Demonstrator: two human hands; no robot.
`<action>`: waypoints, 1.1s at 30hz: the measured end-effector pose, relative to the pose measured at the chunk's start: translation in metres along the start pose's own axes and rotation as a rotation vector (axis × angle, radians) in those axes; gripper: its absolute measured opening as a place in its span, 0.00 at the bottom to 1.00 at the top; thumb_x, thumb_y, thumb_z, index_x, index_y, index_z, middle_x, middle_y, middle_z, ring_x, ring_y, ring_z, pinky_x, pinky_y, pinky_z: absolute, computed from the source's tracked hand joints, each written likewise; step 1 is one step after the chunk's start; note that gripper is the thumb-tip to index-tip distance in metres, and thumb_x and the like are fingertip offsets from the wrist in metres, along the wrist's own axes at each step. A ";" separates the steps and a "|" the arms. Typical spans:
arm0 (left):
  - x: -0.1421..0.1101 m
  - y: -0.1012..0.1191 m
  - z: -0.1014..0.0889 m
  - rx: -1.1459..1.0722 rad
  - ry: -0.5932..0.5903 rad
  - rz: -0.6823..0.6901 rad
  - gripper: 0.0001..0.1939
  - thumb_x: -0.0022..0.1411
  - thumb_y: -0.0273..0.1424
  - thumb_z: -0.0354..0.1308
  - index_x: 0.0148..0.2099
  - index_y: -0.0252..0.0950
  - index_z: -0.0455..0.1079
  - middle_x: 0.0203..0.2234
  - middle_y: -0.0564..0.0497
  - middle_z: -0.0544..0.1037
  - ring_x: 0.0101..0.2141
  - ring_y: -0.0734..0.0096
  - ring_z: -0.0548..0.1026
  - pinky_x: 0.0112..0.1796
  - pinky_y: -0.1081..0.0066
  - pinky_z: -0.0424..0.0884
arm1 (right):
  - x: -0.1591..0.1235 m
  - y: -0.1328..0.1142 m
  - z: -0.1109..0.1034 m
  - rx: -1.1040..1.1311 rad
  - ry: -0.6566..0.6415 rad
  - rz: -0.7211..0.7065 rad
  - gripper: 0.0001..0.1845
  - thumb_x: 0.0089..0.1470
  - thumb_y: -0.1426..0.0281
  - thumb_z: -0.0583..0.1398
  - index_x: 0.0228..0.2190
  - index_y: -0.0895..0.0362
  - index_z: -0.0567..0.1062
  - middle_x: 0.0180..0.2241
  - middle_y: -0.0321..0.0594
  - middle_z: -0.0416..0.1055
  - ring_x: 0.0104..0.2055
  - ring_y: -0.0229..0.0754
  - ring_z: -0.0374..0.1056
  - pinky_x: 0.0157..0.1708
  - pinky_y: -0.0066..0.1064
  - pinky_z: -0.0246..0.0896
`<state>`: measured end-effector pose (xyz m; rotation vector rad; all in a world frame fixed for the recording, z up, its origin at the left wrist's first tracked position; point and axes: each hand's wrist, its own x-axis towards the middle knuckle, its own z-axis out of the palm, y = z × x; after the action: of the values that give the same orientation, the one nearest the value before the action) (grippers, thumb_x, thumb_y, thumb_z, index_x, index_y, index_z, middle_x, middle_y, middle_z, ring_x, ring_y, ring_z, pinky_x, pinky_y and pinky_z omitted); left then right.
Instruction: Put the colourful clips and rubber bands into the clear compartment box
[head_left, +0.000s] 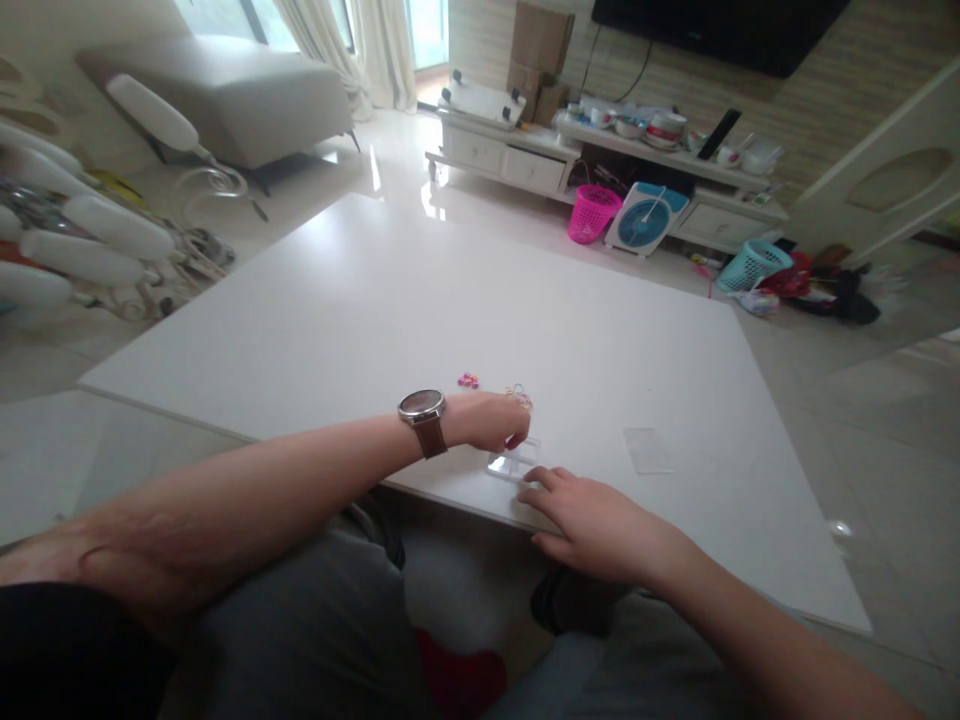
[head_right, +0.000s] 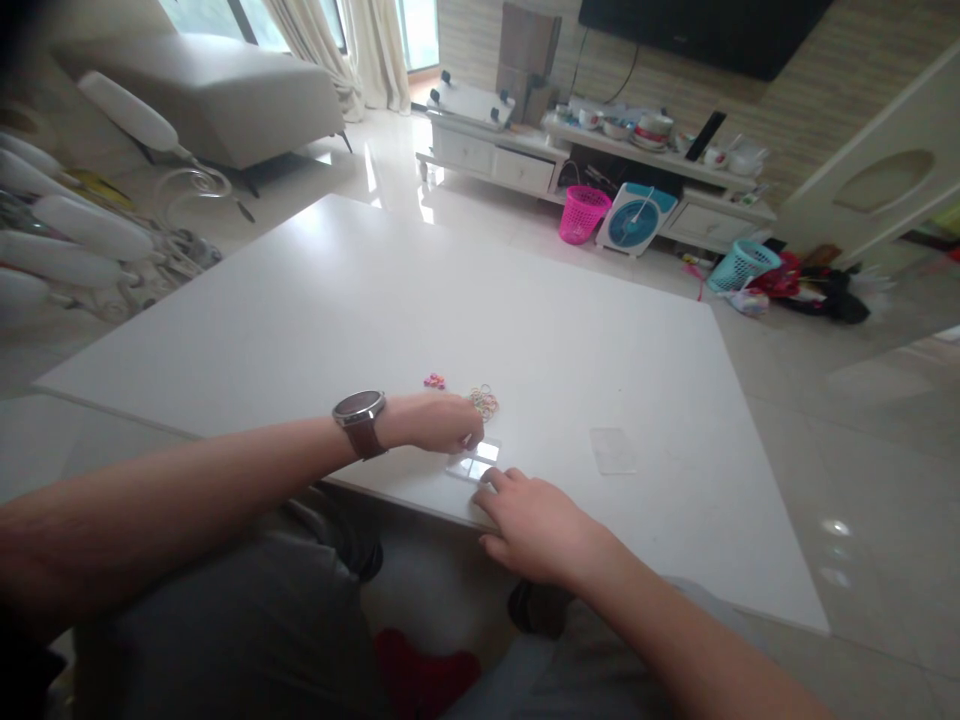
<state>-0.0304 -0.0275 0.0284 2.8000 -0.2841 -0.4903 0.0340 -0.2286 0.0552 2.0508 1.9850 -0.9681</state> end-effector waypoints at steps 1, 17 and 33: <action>0.002 -0.001 0.002 0.006 0.005 -0.001 0.10 0.56 0.21 0.59 0.35 0.38 0.80 0.29 0.48 0.79 0.30 0.68 0.76 0.31 0.71 0.67 | 0.000 0.000 -0.001 0.001 -0.003 0.001 0.22 0.58 0.64 0.59 0.53 0.54 0.73 0.55 0.50 0.68 0.53 0.54 0.66 0.52 0.45 0.64; 0.007 -0.011 0.014 0.022 0.101 -0.013 0.09 0.56 0.22 0.58 0.32 0.37 0.78 0.26 0.48 0.77 0.28 0.68 0.76 0.31 0.70 0.68 | -0.002 0.000 -0.001 0.034 0.002 -0.013 0.22 0.58 0.64 0.59 0.54 0.53 0.73 0.57 0.50 0.67 0.55 0.54 0.66 0.52 0.44 0.63; 0.000 -0.019 0.002 -0.032 -0.013 -0.008 0.11 0.50 0.30 0.64 0.38 0.42 0.81 0.28 0.50 0.79 0.32 0.64 0.76 0.30 0.70 0.64 | -0.003 -0.001 -0.003 0.038 -0.002 -0.021 0.22 0.58 0.65 0.58 0.53 0.53 0.73 0.55 0.49 0.68 0.54 0.54 0.66 0.51 0.44 0.63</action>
<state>-0.0281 -0.0105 0.0212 2.7690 -0.2654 -0.5098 0.0347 -0.2293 0.0591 2.0509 2.0066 -1.0200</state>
